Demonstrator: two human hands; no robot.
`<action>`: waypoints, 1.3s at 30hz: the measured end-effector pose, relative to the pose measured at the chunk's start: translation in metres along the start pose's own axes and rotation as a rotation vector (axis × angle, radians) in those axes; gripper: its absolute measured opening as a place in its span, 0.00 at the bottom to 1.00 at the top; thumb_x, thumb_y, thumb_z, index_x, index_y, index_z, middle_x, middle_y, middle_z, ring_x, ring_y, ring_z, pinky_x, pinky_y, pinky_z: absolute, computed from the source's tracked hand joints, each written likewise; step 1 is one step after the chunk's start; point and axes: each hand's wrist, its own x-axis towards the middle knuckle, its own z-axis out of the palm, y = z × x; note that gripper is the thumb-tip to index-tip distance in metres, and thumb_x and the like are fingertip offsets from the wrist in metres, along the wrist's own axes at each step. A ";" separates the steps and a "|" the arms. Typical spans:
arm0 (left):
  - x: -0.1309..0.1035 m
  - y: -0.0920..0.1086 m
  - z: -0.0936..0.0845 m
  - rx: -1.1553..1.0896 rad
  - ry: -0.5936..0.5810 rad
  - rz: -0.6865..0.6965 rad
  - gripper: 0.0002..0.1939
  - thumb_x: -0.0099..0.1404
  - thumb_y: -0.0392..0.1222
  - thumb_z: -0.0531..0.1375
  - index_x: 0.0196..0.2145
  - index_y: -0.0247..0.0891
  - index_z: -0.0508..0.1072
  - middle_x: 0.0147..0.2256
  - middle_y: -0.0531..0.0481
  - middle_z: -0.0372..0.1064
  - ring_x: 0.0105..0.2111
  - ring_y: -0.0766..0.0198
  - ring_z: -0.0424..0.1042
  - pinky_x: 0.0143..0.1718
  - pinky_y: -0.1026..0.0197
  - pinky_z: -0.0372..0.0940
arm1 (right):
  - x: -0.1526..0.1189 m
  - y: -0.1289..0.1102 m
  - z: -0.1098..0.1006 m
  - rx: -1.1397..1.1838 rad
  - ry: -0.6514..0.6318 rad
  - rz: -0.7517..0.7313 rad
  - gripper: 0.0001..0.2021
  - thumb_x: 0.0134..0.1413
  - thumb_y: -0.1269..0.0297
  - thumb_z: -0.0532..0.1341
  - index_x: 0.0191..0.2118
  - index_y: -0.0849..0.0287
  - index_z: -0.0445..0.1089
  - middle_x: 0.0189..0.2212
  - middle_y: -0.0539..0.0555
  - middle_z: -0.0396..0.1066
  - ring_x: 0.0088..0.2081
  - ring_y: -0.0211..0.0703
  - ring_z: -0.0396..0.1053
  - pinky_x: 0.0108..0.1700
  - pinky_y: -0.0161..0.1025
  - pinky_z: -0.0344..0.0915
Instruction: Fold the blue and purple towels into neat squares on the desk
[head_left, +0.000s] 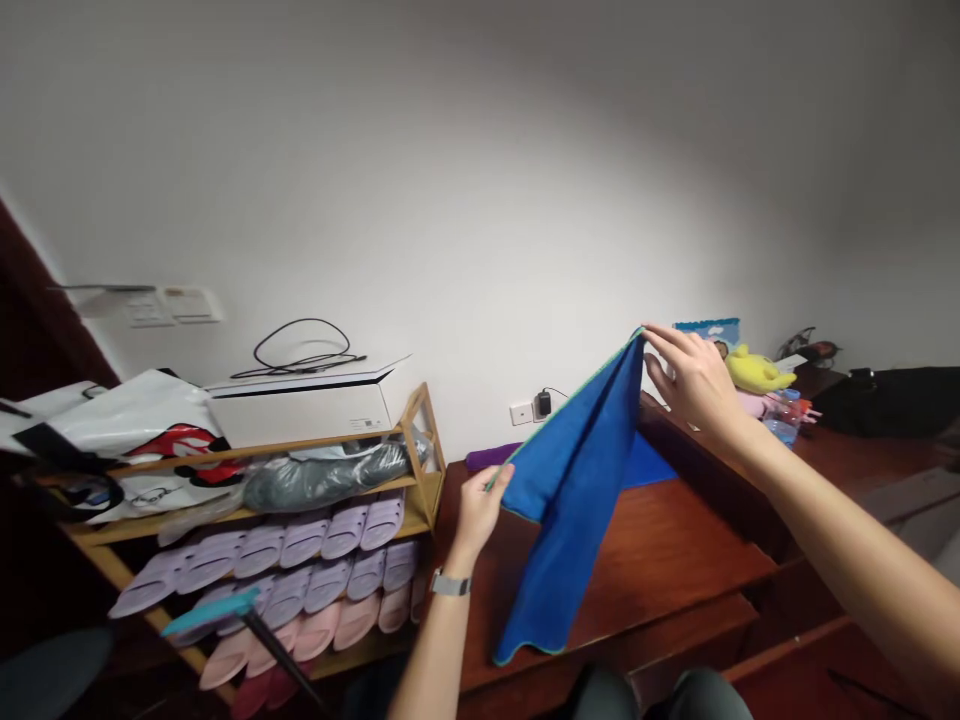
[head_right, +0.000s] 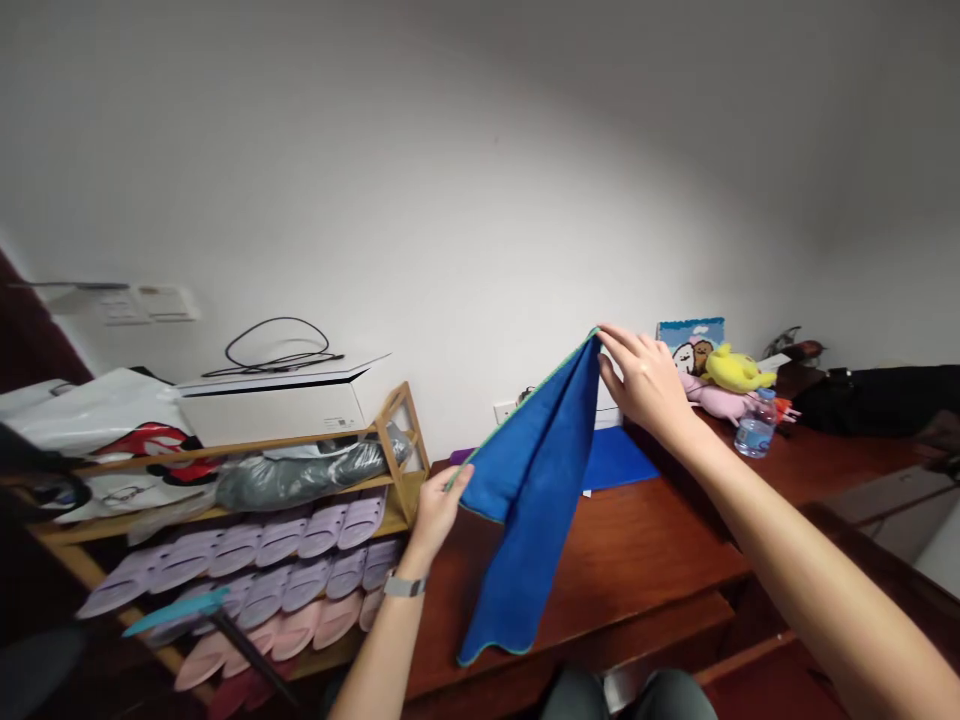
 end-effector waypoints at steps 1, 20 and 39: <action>0.005 0.010 -0.004 -0.033 0.053 0.000 0.27 0.66 0.66 0.62 0.28 0.37 0.76 0.26 0.53 0.71 0.29 0.63 0.68 0.32 0.63 0.64 | -0.005 0.004 -0.001 0.009 0.002 0.031 0.22 0.72 0.59 0.52 0.66 0.56 0.68 0.61 0.61 0.72 0.54 0.59 0.71 0.57 0.61 0.66; 0.049 0.160 0.053 -0.086 -0.372 0.247 0.20 0.66 0.60 0.66 0.36 0.38 0.76 0.35 0.51 0.76 0.40 0.60 0.75 0.43 0.61 0.67 | -0.023 -0.085 0.008 0.758 -0.362 0.278 0.18 0.61 0.50 0.66 0.48 0.58 0.75 0.29 0.48 0.75 0.28 0.39 0.68 0.32 0.36 0.63; -0.089 -0.011 0.075 -0.200 -0.171 -0.189 0.21 0.65 0.61 0.65 0.38 0.38 0.78 0.36 0.45 0.79 0.39 0.55 0.78 0.43 0.57 0.71 | -0.013 -0.065 0.006 0.318 -0.044 0.207 0.09 0.69 0.58 0.55 0.40 0.54 0.70 0.32 0.53 0.72 0.35 0.47 0.69 0.40 0.41 0.62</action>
